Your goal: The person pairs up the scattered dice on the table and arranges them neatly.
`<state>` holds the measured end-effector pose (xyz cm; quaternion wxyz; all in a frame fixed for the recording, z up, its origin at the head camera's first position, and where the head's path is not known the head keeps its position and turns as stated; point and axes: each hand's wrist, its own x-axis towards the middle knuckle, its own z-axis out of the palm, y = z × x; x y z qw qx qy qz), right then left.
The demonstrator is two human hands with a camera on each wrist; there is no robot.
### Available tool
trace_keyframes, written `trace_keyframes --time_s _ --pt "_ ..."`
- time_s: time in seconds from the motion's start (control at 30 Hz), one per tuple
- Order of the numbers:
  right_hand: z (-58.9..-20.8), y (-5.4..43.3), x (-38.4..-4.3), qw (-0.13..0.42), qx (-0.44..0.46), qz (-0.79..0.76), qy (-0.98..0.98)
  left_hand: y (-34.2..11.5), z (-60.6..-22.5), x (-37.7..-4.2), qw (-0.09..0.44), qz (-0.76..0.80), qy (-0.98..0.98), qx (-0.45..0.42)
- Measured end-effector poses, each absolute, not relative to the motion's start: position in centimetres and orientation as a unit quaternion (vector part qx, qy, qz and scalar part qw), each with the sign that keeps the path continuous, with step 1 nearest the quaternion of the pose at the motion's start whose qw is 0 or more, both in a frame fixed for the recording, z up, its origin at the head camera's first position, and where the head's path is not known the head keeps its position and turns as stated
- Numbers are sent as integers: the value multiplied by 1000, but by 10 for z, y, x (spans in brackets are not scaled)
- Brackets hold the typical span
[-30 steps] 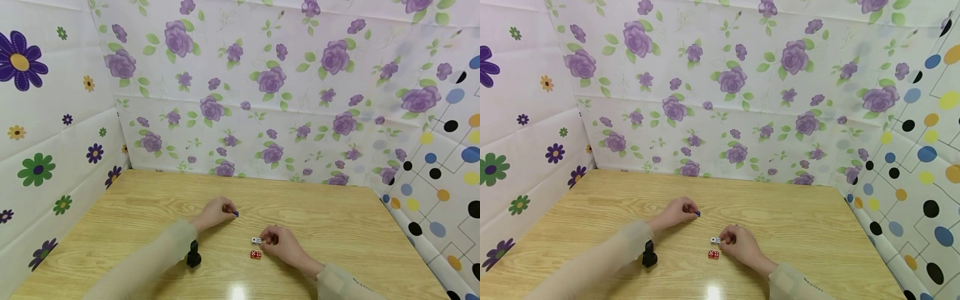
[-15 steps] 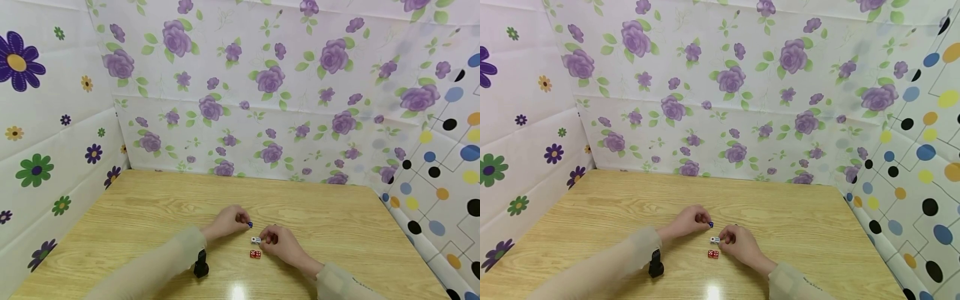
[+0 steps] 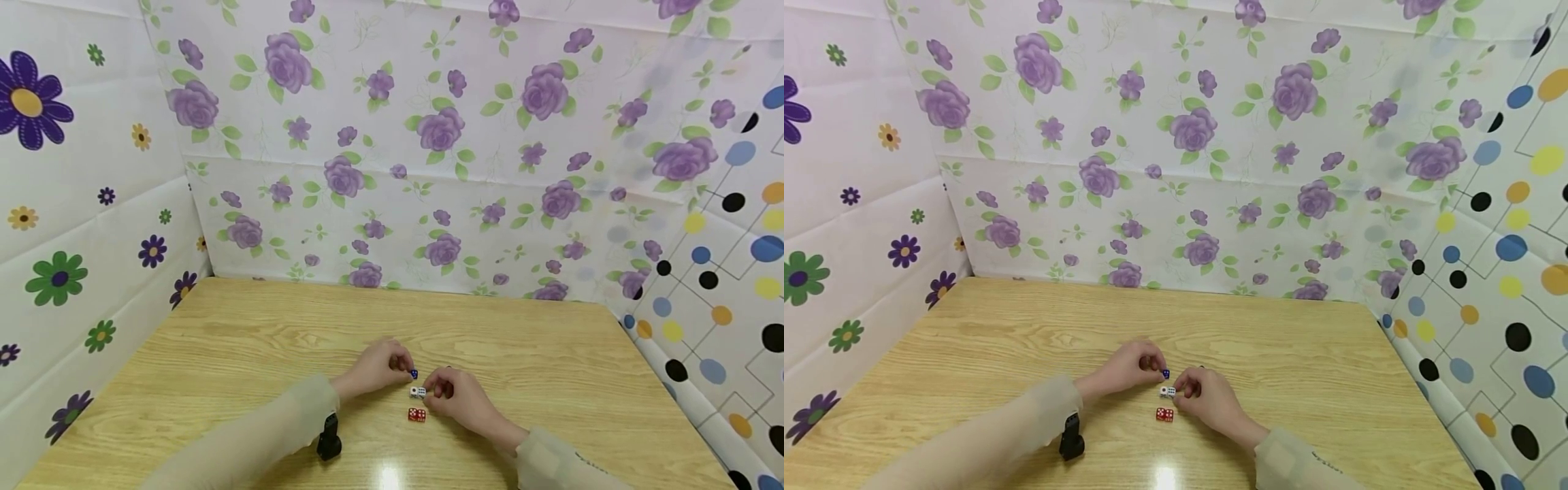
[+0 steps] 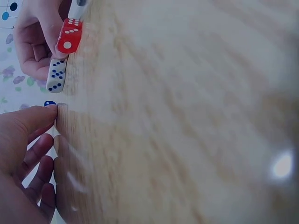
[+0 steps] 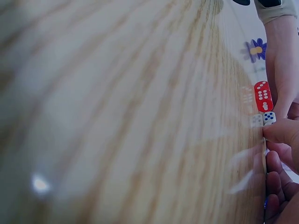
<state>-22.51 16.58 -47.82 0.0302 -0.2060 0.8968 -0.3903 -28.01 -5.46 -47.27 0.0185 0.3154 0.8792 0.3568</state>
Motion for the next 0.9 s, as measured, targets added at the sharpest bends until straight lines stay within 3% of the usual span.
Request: trace_keyframes --time_s 0.9 --pt "-479 166 -225 29 -213 -398 892 -56 -476 -284 33 365 875 316"
